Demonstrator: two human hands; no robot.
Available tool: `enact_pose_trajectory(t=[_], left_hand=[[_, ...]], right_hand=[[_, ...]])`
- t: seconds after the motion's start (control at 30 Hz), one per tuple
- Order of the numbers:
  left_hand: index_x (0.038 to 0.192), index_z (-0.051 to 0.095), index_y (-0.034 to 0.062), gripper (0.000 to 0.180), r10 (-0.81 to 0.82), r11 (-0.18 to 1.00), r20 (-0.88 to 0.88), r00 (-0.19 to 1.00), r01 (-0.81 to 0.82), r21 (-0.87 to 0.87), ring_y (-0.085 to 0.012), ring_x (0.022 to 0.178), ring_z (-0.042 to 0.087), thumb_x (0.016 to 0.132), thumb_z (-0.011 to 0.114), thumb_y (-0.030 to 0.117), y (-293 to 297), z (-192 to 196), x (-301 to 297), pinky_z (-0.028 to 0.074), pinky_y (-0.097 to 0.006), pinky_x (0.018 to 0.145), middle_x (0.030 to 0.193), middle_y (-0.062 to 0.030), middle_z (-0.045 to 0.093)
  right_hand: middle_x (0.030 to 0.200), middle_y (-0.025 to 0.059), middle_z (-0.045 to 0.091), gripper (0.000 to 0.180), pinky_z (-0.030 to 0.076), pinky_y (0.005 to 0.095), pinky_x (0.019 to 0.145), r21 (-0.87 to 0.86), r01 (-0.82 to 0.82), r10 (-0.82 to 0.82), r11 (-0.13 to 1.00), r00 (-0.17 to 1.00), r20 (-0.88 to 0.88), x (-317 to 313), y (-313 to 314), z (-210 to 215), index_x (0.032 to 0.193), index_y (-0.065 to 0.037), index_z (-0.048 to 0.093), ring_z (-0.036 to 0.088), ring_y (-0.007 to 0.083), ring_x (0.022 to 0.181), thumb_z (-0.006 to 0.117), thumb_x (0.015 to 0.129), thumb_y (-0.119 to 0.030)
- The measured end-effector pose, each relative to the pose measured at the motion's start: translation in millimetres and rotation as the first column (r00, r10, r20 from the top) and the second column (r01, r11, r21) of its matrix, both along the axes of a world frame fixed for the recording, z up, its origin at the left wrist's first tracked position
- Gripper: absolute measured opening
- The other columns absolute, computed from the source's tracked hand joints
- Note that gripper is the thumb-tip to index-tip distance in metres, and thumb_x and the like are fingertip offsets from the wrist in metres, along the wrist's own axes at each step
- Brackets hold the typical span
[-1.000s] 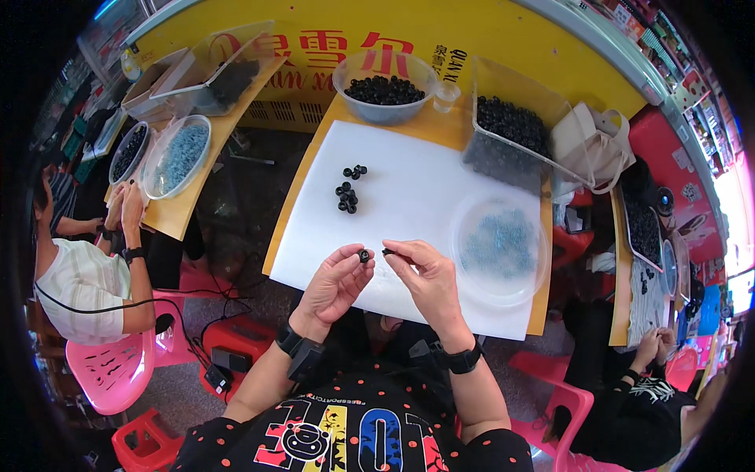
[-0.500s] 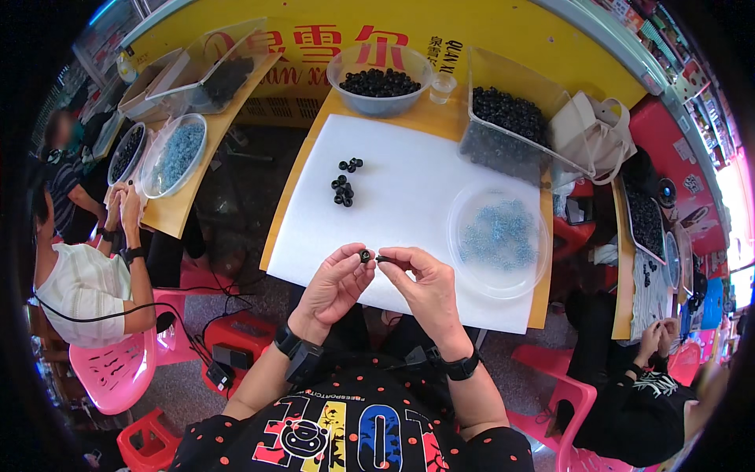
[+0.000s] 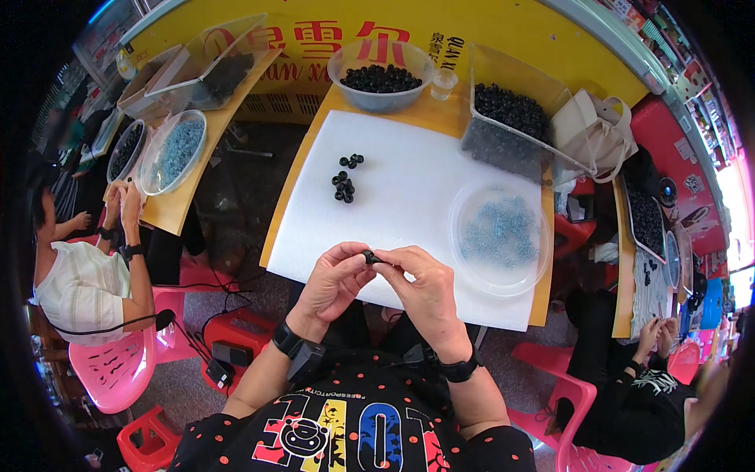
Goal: The recorder is sorting small black plastic components and blue/white beads at a workshop table alongside other workers.
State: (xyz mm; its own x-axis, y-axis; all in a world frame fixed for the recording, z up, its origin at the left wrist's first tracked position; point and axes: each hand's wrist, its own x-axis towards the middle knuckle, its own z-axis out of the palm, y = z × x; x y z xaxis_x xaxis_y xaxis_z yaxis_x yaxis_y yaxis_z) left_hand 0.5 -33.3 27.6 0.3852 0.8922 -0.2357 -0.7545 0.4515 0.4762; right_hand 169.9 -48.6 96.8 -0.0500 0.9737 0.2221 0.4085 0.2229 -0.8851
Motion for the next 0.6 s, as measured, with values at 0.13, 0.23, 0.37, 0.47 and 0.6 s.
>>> enact_pose_trajectory(t=[0.13,0.23,0.37,0.47,0.6], left_hand=[[0.112,0.067,0.0014,0.018,0.0,1.0,-0.017,1.0,0.0,0.016,-0.0166,0.095,0.068,0.094,0.066,0.001,0.3,-1.1,-1.1,0.058,-0.031,0.089,0.104,-0.0089,0.07],[0.113,0.067,0.0014,0.019,-0.005,1.0,-0.034,0.999,0.006,0.028,-0.0162,0.094,0.068,0.094,0.067,0.002,0.7,0.3,-1.3,0.058,-0.03,0.089,0.104,-0.0086,0.071],[0.113,0.067,0.0013,0.019,0.0,1.0,-0.02,1.0,0.0,0.011,-0.0158,0.093,0.068,0.094,0.067,0.003,-0.2,1.4,-1.0,0.057,-0.03,0.088,0.103,-0.0083,0.071],[0.113,0.067,0.0013,0.019,-0.003,1.0,-0.004,1.0,0.003,-0.005,-0.0156,0.093,0.068,0.094,0.067,0.003,-0.9,4.3,-0.5,0.057,-0.029,0.087,0.103,-0.0082,0.071],[0.113,0.067,0.0013,0.018,0.002,1.0,-0.02,1.0,-0.002,0.001,-0.0156,0.092,0.068,0.094,0.067,0.003,-1.3,2.6,0.4,0.057,-0.029,0.087,0.103,-0.0081,0.07]], right_hand=[[0.093,0.0107,0.074,0.019,0.054,0.0275,0.07,0.027,-0.001,0.0,1.0,1.0,0.027,-1.5,-0.7,-0.3,0.102,-0.002,0.076,0.07,0.0176,0.081,0.076,0.084,-0.002],[0.093,0.0111,0.074,0.019,0.054,0.0279,0.07,0.036,0.008,-0.009,0.999,0.999,0.034,-1.3,-0.6,-2.6,0.102,-0.002,0.076,0.07,0.0182,0.081,0.076,0.084,-0.003],[0.093,0.011,0.074,0.019,0.054,0.0275,0.069,0.043,0.003,-0.005,0.999,0.999,0.041,-2.8,-0.5,-1.7,0.102,-0.002,0.076,0.07,0.0179,0.08,0.076,0.083,-0.003],[0.092,0.0108,0.074,0.019,0.055,0.0271,0.069,0.049,0.01,-0.011,0.999,0.999,0.033,-3.9,-1.3,-0.4,0.102,-0.002,0.076,0.07,0.0171,0.079,0.077,0.083,-0.002],[0.092,0.0107,0.075,0.02,0.055,0.0268,0.069,0.055,0.014,-0.016,0.998,0.999,0.043,-3.0,-1.7,-2.0,0.102,-0.002,0.076,0.07,0.0158,0.078,0.077,0.082,-0.001]])
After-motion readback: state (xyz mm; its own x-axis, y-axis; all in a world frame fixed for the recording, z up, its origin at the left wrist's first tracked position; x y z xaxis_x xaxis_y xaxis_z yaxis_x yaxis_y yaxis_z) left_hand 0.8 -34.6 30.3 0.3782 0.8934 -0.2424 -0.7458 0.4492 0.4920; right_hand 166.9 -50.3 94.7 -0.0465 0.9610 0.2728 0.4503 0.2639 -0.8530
